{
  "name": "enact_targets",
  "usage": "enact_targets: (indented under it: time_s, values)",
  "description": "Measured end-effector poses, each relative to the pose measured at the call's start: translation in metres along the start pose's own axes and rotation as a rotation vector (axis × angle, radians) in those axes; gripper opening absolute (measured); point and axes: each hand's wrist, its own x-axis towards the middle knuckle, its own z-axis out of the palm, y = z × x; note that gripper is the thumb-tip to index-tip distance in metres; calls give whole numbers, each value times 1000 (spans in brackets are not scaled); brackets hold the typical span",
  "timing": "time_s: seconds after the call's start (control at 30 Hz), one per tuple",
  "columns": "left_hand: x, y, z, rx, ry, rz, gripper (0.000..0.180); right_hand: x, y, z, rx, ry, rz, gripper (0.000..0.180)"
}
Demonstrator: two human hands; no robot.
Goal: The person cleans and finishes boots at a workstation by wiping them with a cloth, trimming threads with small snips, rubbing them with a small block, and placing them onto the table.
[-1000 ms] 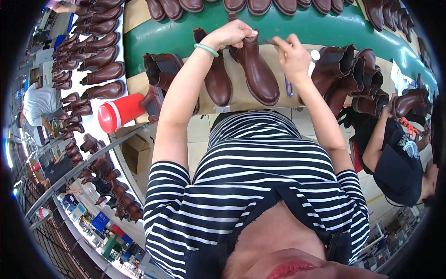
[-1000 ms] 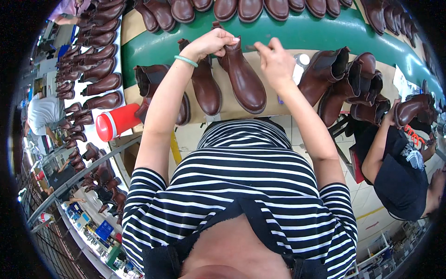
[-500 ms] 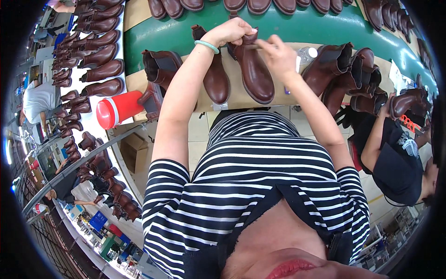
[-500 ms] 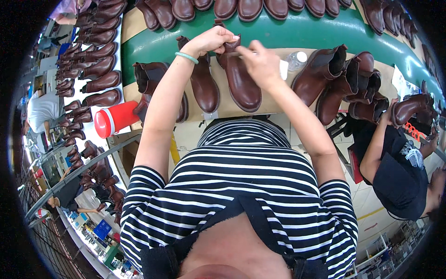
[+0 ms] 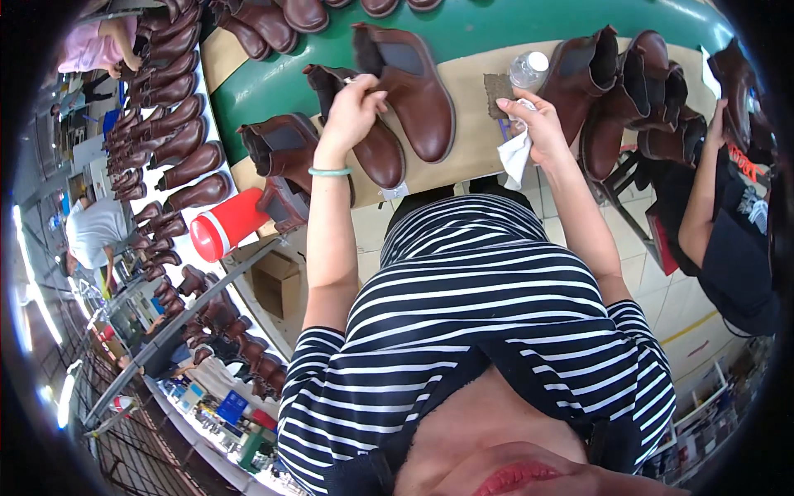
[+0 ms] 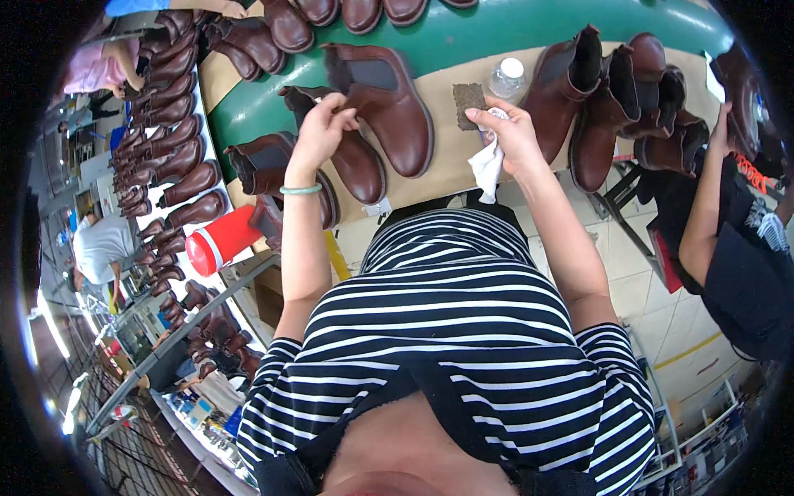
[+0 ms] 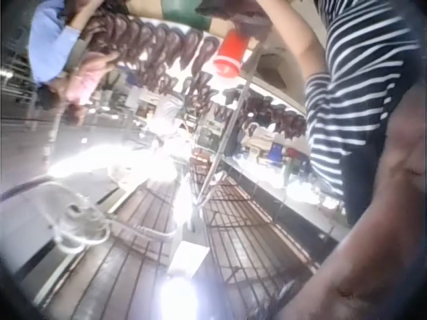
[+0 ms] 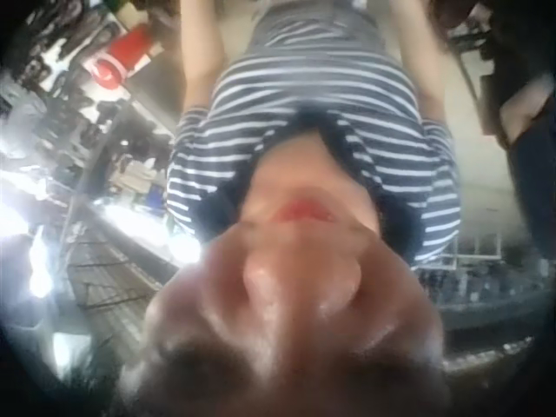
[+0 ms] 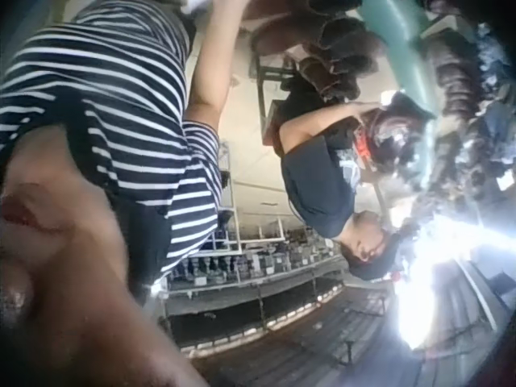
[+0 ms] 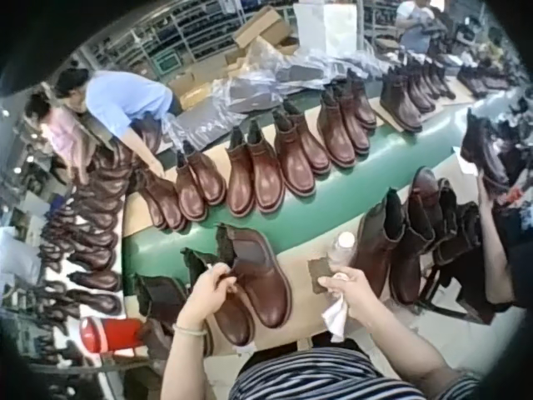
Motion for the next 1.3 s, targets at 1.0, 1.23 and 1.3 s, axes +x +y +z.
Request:
enact_targets:
  time_s: [1.0,1.23,1.3]
  values:
    - [-17,37,52,6,513,233,27,49,67,-25,-873,175,-337,52]
    - [-61,-69,-20,-129,968,-84,41,7,29,-4,-1212,108,-495,45]
    - [-67,-89,-4,-280,769,-119,41,-2,10,13,-1168,70,-570,34]
